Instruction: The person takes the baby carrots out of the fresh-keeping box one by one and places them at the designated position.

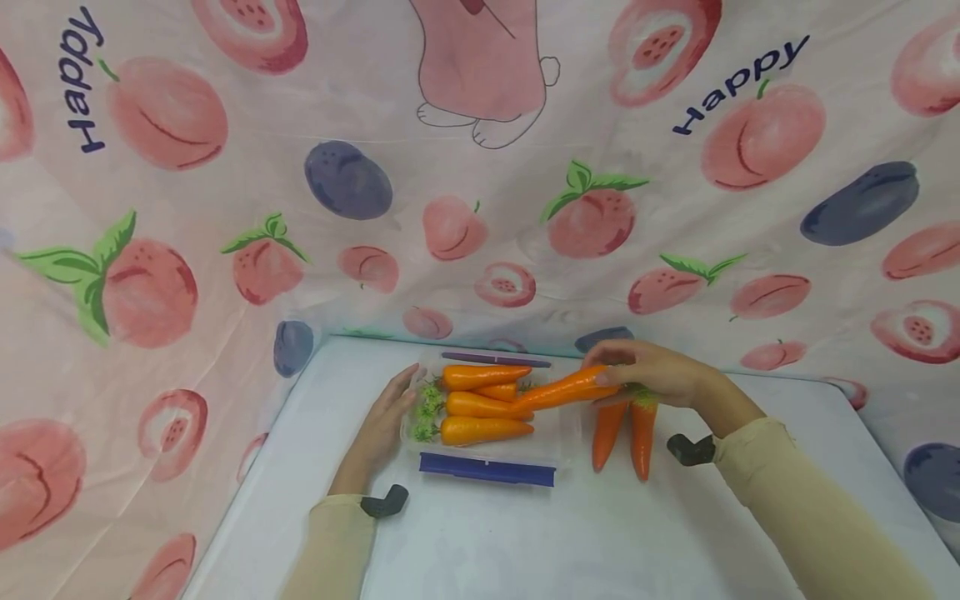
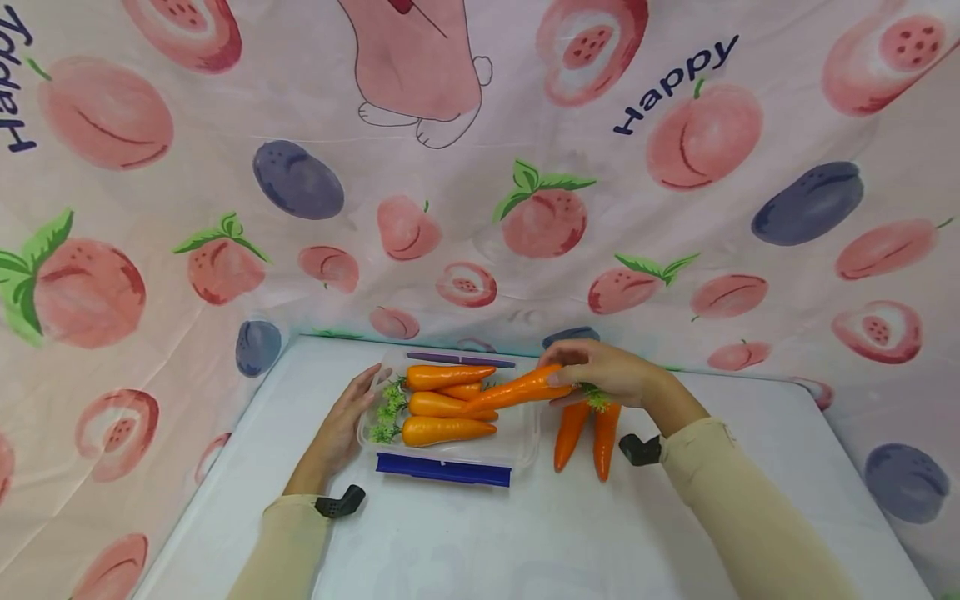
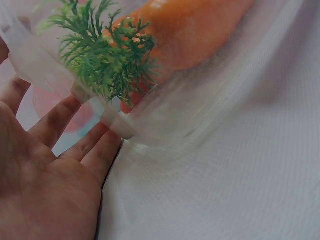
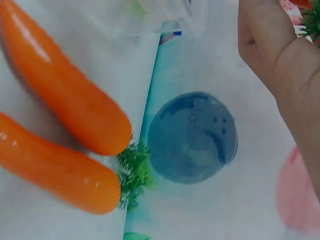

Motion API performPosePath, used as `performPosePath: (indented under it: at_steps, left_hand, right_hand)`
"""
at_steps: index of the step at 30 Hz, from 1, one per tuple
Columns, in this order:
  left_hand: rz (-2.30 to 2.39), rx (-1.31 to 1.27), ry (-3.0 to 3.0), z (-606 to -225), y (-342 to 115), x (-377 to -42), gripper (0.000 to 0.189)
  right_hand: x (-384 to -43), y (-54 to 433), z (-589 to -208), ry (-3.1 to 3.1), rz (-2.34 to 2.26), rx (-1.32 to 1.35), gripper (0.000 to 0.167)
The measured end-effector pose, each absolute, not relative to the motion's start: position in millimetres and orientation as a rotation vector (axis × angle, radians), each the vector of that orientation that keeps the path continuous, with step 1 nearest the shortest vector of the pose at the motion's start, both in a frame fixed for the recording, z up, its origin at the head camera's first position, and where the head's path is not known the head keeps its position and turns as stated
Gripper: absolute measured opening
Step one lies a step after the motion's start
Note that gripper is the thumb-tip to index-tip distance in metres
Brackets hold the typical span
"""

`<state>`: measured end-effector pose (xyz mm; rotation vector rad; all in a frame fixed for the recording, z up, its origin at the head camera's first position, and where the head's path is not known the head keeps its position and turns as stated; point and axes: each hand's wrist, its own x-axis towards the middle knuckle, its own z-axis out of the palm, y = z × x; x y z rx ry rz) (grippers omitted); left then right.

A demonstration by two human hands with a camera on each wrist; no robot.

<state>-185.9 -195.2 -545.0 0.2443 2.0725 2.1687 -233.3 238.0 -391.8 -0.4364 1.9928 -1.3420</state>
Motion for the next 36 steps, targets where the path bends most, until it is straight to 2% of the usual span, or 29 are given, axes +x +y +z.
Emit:
performPosePath:
  at_steps: [11, 19, 30, 36]
  left_hand:
    - [2.139, 0.247, 2.107, -544.1, -196.3, -185.1, 0.054]
    - [2.137, 0.241, 2.109, -541.8, -195.3, -184.1, 0.053]
    - [2.159, 0.257, 2.068, -542.9, -194.6, -184.6, 0.054]
    - [2.146, 0.235, 2.094, -542.2, -194.8, -183.7, 0.052]
  right_hand:
    - [-224.4, 263.6, -397.7, 1.952, -1.426, -0.421, 0.032]
    - [-218.4, 286.0, -404.8, 1.902, -1.513, -0.439, 0.023]
    - [-210.3, 315.0, -417.6, 1.969, -1.521, -0.261, 0.040]
    - [-206.4, 331.6, -422.9, 1.930, -1.631, -0.198, 0.031]
